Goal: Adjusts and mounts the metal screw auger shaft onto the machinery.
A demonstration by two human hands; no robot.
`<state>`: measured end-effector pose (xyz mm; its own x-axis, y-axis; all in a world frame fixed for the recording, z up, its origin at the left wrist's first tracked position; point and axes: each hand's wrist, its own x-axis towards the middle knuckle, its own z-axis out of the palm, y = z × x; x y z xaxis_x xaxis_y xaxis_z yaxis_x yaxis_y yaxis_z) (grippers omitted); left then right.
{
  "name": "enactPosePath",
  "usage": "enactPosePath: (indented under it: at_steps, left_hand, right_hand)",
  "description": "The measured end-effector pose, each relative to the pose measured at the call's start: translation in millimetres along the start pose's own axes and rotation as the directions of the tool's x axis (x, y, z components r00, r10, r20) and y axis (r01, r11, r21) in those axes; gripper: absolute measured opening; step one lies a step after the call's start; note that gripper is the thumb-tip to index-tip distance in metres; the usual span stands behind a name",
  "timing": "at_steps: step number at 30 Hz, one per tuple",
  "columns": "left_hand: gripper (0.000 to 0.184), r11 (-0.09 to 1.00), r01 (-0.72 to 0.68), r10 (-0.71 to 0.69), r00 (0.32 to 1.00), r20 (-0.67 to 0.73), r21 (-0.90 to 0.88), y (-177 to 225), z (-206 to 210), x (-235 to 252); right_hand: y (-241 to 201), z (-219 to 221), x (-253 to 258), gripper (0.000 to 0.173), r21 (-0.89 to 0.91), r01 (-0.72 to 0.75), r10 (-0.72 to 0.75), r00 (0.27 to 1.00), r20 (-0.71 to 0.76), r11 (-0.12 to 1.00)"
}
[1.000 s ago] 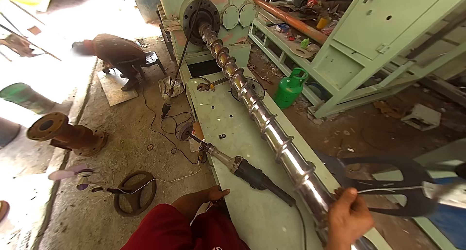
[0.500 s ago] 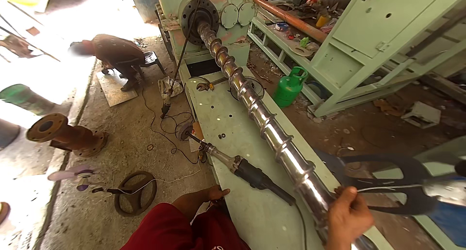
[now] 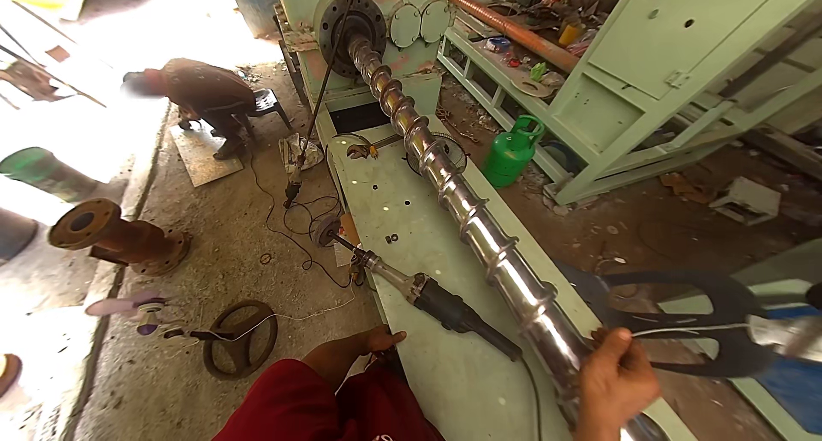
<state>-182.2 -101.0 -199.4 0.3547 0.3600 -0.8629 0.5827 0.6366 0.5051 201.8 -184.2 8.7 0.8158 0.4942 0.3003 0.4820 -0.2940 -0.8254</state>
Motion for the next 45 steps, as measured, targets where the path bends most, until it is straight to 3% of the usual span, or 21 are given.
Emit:
enactPosePath:
  at_steps: [45]
  left_hand:
    - [0.068,1.0,0.015,-0.015,1.0,-0.009,0.002,0.1,-0.7,1.1]
  right_hand:
    - [-0.6,0.0,0.0,0.046,-0.002,-0.014,0.014,1.0,0.009,1.0]
